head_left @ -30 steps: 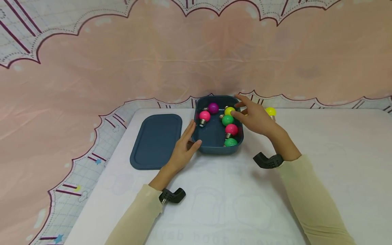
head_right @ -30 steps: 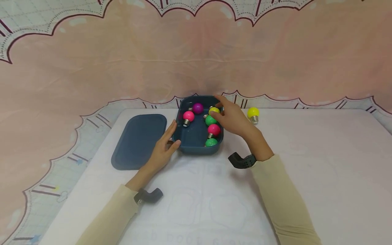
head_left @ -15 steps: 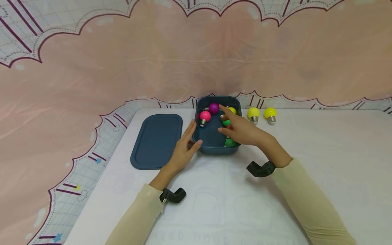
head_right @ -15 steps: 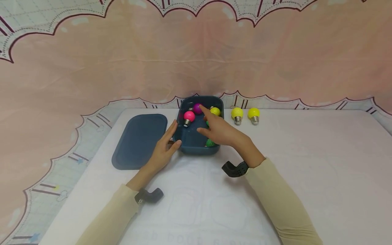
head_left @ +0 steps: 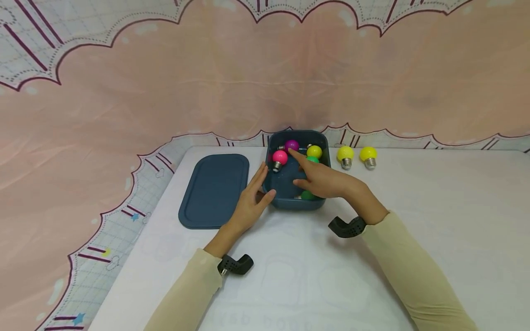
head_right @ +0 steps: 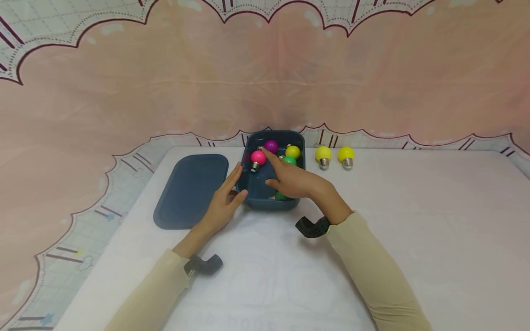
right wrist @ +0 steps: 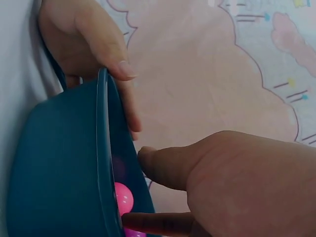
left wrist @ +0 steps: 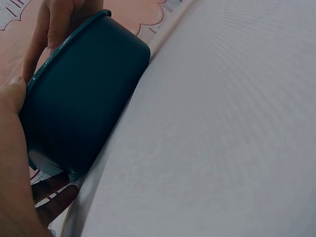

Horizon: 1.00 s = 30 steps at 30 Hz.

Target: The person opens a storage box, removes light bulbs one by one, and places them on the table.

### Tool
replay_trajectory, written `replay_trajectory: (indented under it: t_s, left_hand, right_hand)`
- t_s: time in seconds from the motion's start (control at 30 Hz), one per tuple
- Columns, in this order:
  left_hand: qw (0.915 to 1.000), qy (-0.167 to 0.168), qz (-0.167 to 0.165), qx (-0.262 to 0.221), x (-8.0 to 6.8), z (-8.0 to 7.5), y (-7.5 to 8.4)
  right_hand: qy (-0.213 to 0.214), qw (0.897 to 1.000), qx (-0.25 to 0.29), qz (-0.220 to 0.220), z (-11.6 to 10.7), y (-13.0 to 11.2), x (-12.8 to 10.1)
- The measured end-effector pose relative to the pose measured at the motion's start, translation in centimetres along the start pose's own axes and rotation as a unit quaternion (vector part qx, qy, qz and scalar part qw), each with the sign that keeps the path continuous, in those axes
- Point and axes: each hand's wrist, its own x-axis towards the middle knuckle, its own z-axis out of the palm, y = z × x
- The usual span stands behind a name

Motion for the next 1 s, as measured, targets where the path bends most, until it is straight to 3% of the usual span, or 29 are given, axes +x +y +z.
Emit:
replay_trajectory:
  t_s: [1.0]
  left_hand:
    - [1.0000,-0.006,0.000,-0.001,0.0,-0.1,0.0]
  right_hand:
    - [-0.027,0.994,0.063,-0.090,2.4,0.7,2.2]
